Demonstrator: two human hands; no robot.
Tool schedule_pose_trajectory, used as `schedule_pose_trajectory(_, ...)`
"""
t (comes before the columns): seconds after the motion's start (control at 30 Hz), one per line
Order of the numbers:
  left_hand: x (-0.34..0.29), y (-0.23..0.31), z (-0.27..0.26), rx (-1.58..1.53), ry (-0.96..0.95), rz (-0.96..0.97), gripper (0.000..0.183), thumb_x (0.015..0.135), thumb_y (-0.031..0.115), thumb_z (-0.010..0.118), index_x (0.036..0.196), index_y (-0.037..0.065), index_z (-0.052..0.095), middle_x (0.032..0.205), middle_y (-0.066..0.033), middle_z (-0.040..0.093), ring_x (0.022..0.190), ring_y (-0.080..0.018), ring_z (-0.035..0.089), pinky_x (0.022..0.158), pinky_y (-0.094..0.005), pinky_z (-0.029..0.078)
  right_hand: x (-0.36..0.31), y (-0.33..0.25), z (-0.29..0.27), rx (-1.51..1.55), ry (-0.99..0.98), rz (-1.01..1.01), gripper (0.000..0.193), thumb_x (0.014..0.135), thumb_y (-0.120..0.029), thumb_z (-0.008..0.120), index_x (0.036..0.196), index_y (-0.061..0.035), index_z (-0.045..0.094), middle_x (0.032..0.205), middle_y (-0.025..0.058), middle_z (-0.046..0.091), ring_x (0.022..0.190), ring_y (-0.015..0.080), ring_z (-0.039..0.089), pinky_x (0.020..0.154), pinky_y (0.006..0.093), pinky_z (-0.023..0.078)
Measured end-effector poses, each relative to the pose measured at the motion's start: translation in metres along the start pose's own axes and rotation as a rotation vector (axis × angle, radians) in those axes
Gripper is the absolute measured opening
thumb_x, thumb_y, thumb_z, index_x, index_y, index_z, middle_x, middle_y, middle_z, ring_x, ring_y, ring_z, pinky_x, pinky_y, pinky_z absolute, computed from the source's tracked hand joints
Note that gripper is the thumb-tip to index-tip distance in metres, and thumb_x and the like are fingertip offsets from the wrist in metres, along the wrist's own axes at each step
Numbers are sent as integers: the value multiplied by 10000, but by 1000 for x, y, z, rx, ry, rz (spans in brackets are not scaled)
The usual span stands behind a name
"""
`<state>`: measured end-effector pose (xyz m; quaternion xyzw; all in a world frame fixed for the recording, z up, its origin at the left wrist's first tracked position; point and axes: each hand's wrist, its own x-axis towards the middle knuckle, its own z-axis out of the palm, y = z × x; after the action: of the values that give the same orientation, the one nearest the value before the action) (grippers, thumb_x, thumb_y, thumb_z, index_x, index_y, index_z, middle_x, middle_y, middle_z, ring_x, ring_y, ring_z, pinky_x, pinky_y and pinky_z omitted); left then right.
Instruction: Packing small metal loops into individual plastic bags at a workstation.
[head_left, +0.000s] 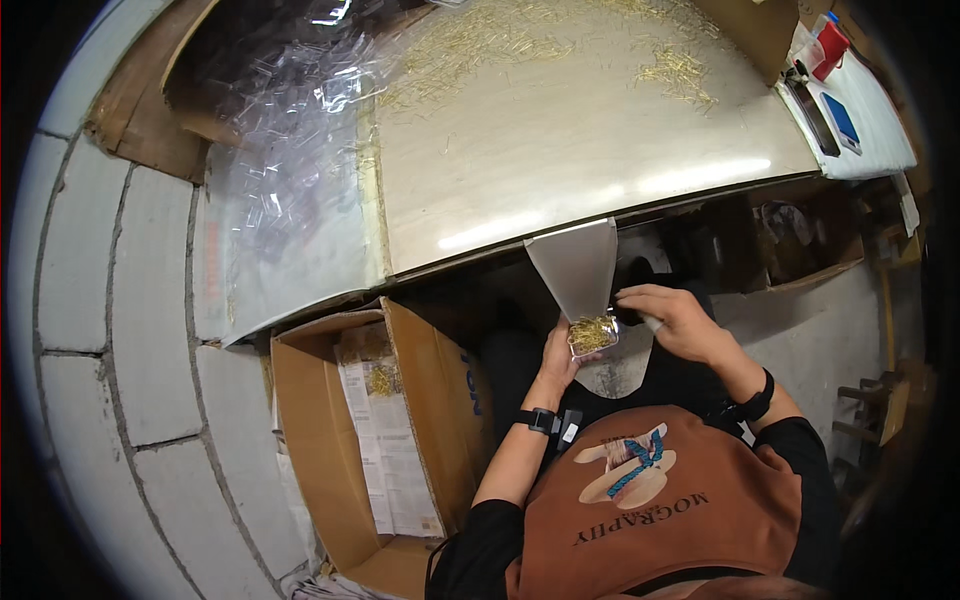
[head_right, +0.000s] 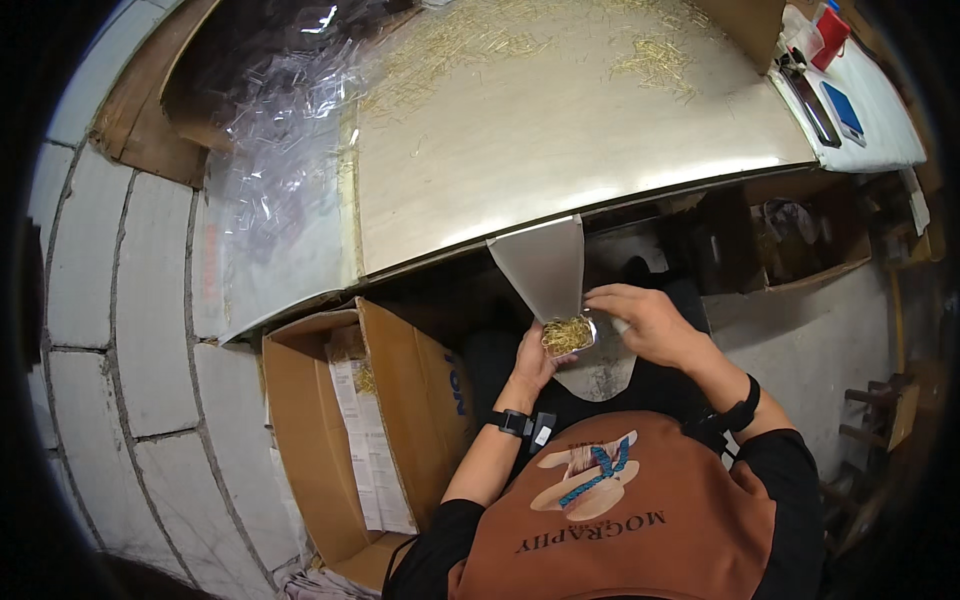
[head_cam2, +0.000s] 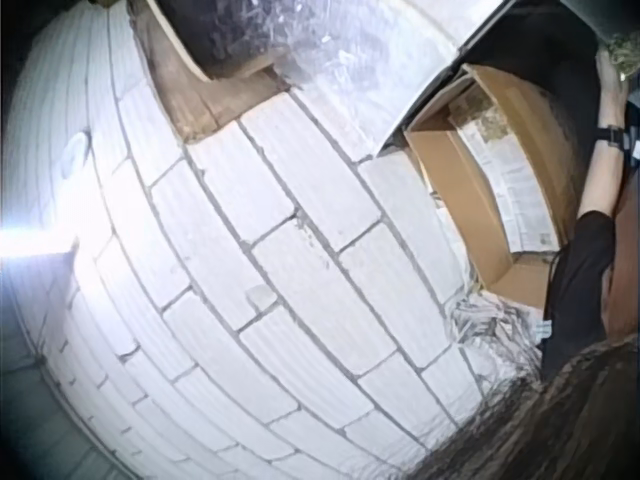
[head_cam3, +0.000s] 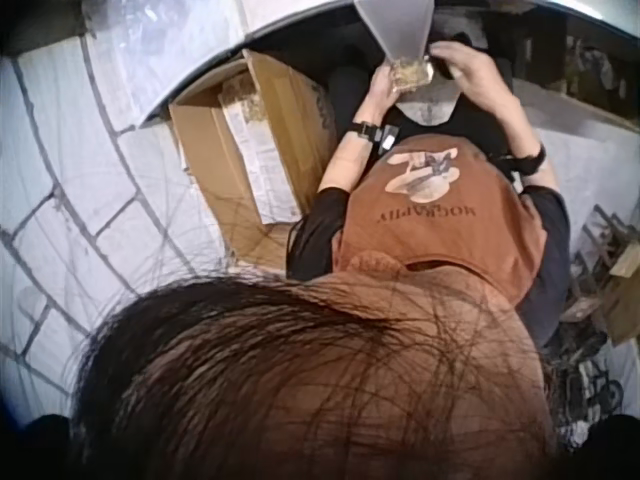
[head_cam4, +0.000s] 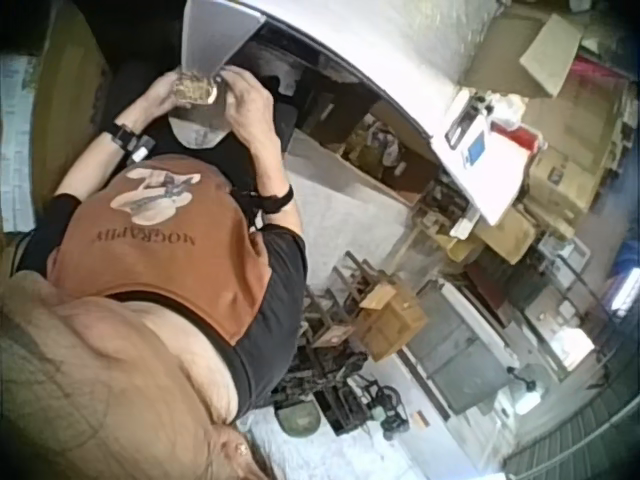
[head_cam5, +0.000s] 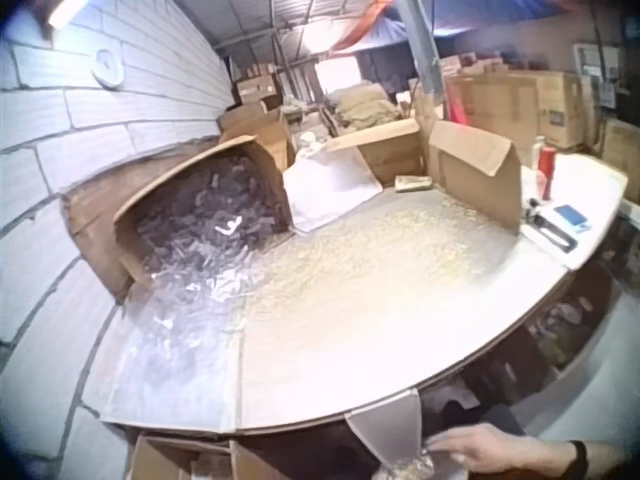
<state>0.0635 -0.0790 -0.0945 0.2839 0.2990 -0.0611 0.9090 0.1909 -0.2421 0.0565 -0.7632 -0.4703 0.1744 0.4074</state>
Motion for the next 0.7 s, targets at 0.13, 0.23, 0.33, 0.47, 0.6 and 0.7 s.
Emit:
schedule_pose_trajectory(0.13,-24,-7,-8,-19,-63,-11,508,982,454,314,1171,24,508,1017,-104,640,816,-197,673,488,-291,566,-18,11,3,46,11,119,291,750,62,563,1031,7,612,1072,152,618,980,334,603,836,375,497)
schedule_pose_trajectory(0.23,-42,3,-4,58,-120,61,455,978,396,392,1161,4,531,956,-98,643,774,-163,670,512,-266,564,-20,6,16,62,-32,41,269,762,43,575,1028,21,609,1046,167,620,959,338,607,829,375,497)
schedule_pose_trajectory(0.33,-56,19,15,164,-73,149,371,972,310,447,1150,-5,530,971,-105,639,745,-155,667,517,-271,570,-15,-3,34,-49,-16,-100,339,812,-61,605,1145,-4,569,1153,170,587,1090,338,556,918,392,465)
schedule_pose_trajectory(0.47,-63,34,34,122,-37,277,312,969,234,457,1155,-7,523,1009,-94,622,808,-139,653,593,-251,575,-6,-19,45,-174,-90,-290,393,843,-159,607,1198,-8,536,1239,166,541,1190,322,492,999,405,405)
schedule_pose_trajectory(0.6,-69,45,44,40,-95,330,313,982,236,423,1162,-4,514,1025,-82,607,843,-127,634,640,-241,562,-4,-21,47,-313,-132,-365,443,855,-217,595,1228,7,508,1279,149,516,1237,297,452,1052,408,351)
schedule_pose_trajectory(0.7,-68,48,60,59,-39,432,336,992,275,392,1150,10,524,975,-62,616,796,-118,625,617,-239,534,-1,-24,47,-380,-55,-370,463,840,-202,609,1241,2,498,1290,147,505,1234,297,454,1048,412,355)
